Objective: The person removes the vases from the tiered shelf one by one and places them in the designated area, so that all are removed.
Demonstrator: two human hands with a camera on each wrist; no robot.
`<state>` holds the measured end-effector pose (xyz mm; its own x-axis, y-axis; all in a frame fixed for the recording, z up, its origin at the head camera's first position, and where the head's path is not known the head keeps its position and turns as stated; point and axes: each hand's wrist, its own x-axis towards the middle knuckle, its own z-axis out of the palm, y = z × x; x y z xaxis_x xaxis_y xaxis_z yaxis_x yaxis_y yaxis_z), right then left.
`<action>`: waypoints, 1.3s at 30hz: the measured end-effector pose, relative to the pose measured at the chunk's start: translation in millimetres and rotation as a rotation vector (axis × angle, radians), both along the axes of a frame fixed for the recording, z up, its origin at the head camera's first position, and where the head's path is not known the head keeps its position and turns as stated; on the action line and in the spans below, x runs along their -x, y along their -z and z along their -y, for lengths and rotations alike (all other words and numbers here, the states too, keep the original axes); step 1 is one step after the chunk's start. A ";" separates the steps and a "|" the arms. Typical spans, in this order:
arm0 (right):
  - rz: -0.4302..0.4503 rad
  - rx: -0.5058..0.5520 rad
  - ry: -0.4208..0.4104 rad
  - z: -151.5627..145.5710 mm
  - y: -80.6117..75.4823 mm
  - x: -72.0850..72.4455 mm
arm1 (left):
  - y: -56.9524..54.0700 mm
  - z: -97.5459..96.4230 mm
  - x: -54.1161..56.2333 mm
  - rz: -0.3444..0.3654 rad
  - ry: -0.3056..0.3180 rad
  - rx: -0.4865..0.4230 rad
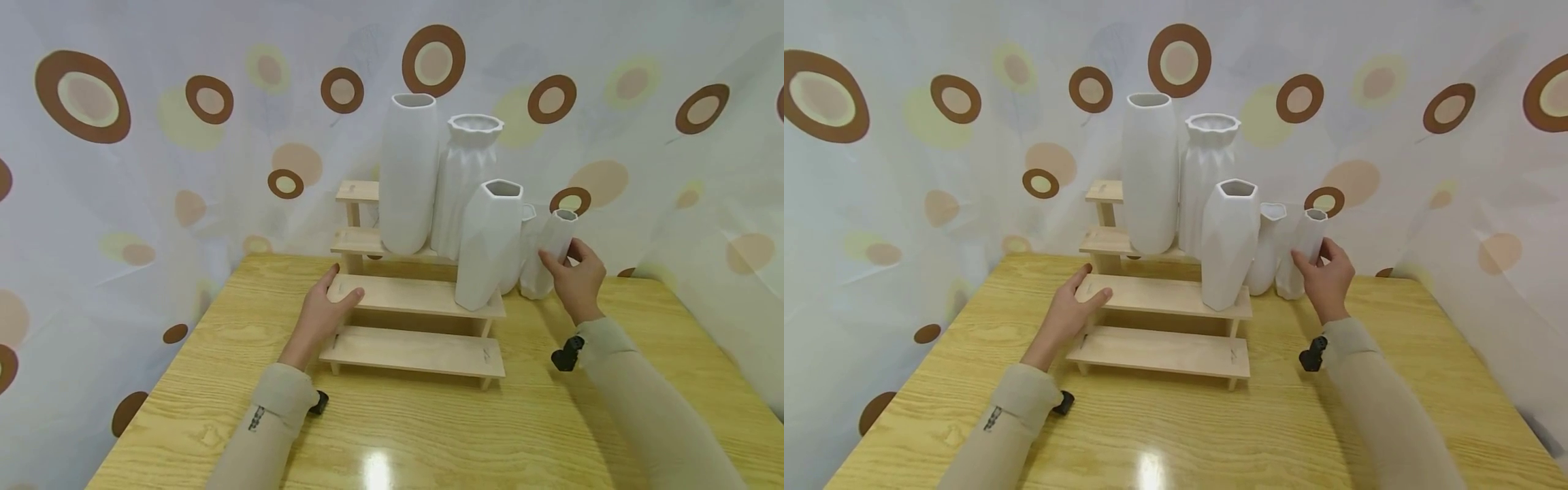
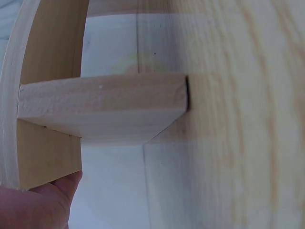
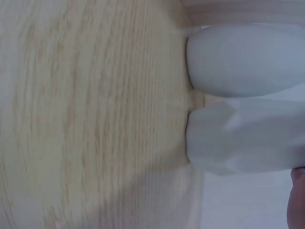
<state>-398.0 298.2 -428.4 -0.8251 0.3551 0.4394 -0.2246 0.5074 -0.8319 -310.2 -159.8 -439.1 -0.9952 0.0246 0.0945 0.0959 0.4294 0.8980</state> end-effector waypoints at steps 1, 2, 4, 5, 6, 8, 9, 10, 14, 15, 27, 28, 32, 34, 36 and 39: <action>-0.002 -0.015 -0.002 -0.4 0.3 -0.1 | -0.2 0.0 0.0 0.000 -0.001 0.001; -0.002 -0.027 -0.004 -0.9 0.6 -0.2 | -0.4 -0.1 -0.1 -0.001 -0.001 0.001; 0.006 -0.048 -0.012 -1.8 1.1 -0.7 | -0.7 -0.1 -0.1 0.000 0.000 0.001; 0.011 -0.056 -0.015 -2.0 1.1 -1.1 | -0.8 -0.2 -0.1 0.002 -0.001 0.001; 0.016 -0.065 -0.017 -2.1 1.3 -1.5 | -0.8 -0.2 -0.1 0.003 0.000 0.001; 0.026 -0.080 -0.019 -2.3 1.8 -2.0 | -1.0 -0.1 -0.1 0.007 0.001 0.001; 0.028 -0.084 -0.020 -2.3 2.1 -2.3 | -0.9 -0.1 0.1 0.008 0.000 0.000; 0.024 -0.087 -0.021 -2.4 2.4 -2.4 | -1.0 -0.1 0.4 0.008 0.001 0.000; 0.007 -0.099 -0.019 -2.7 4.1 -2.5 | -1.3 -0.1 1.3 0.002 0.000 0.002; 0.002 -0.100 -0.019 -2.7 4.5 -2.6 | -1.3 -0.2 1.4 0.000 0.000 0.004; 0.036 -0.069 -0.026 -6.2 3.0 -5.8 | 0.2 -0.8 -0.1 0.005 0.002 0.004; 0.043 -0.063 -0.024 -6.7 2.7 -6.5 | 0.2 -0.9 -0.3 0.004 0.001 0.004; 0.066 -0.003 -0.023 -7.6 1.6 -9.9 | -0.2 -1.4 -0.9 0.006 0.004 -0.003; 0.066 0.048 -0.025 -7.4 1.3 -11.9 | -0.3 -1.3 -1.0 0.011 0.002 -0.009; 0.047 0.081 -0.021 -6.8 1.2 -14.2 | -0.4 -1.0 -0.8 0.014 0.003 -0.011; 0.017 0.104 -0.008 -5.4 1.5 -18.4 | -0.6 -0.4 -0.6 0.010 0.005 -0.013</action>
<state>-379.7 303.6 -429.9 -0.8352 0.3914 0.3864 -0.2139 0.4160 -0.8838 -309.6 -159.4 -438.5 -0.9960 0.0285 0.0848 0.0889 0.4173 0.9044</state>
